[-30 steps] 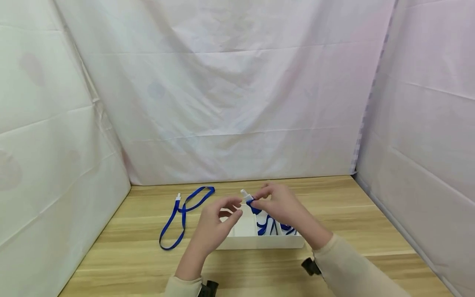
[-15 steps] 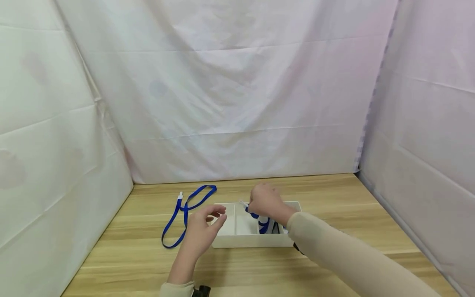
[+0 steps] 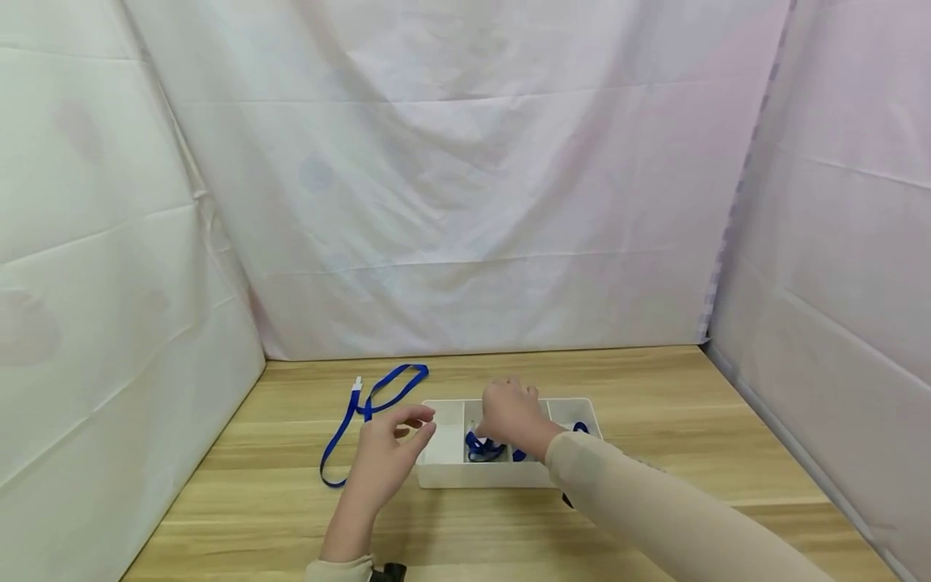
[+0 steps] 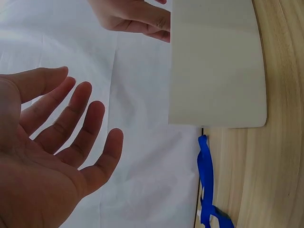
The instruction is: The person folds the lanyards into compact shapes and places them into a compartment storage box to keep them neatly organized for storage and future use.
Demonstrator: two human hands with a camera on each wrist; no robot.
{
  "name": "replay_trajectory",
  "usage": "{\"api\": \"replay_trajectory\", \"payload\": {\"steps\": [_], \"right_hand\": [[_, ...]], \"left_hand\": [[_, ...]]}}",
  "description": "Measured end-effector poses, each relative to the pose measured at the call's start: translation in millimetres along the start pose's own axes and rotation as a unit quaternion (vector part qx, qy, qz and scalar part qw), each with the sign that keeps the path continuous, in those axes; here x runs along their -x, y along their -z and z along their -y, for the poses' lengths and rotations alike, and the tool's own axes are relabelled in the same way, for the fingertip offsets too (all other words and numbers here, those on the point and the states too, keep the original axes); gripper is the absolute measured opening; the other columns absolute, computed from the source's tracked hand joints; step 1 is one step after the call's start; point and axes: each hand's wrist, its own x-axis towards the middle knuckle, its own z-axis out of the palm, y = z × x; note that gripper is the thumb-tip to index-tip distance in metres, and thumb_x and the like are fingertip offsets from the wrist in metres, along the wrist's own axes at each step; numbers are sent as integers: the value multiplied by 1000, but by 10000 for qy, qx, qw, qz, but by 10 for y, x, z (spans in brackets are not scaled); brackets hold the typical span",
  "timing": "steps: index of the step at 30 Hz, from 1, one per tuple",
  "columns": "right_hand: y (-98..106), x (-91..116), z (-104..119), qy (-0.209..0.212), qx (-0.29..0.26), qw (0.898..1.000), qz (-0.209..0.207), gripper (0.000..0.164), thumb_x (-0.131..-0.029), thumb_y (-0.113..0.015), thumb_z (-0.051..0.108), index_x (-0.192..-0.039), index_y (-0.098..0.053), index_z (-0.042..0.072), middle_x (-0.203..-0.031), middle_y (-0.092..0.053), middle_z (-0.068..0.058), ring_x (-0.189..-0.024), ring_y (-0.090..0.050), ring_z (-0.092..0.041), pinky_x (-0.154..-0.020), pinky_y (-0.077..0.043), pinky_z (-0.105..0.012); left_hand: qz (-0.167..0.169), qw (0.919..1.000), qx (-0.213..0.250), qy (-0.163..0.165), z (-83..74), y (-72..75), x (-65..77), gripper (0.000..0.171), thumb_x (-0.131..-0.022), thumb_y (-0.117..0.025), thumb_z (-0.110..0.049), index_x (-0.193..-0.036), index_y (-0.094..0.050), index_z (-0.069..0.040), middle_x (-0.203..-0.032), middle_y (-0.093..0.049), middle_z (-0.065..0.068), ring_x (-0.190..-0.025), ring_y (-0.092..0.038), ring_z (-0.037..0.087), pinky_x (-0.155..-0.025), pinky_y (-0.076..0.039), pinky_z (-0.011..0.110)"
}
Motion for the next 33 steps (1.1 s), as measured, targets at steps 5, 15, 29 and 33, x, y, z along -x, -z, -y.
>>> {"api": "replay_trajectory", "payload": {"steps": [5, 15, 29, 33], "right_hand": [[11, 24, -17, 147, -209, 9997, -50, 45, -86, -90, 32, -56, -61, 14, -97, -71, -1, -136, -56, -39, -122, -33, -70], [118, 125, 135, 858, -772, 9922, -465, 11, -90, -83, 24, -82, -77, 21, -108, -77, -1, -124, -63, -36, -112, -46, -60], [61, 700, 680, 1839, -2493, 9500, 393, 19, -94, -82, 29, -111, -80, 21, -145, -67, -4, -142, -59, -30, -121, -46, -51], [-107, 864, 792, 2034, -2751, 9369, 721, 16, -92, -83, 29, -107, -81, 26, -136, -71, 7, -136, -62, -19, -118, -50, -41]], "left_hand": [[5, 10000, -99, -9, -9, 86, -56, 16, -99, -75, -13, -115, -79, -12, -115, -80, 6, -108, -70, 22, -100, -59, 52], [196, 9954, -924, -169, 108, 394, -403, 18, -104, -71, -19, -118, -78, -13, -111, -78, 5, -107, -71, 25, -100, -59, 50], [1037, 9708, -2050, 692, 836, 714, -1004, 35, -106, -44, -5, -130, -68, 1, -121, -71, 25, -67, -55, 20, -62, -47, 32], [1642, 9491, -2539, 884, 1086, 682, -1066, 39, -101, -48, 2, -136, -66, -1, -126, -70, 24, -71, -59, 20, -62, -49, 32]]}}
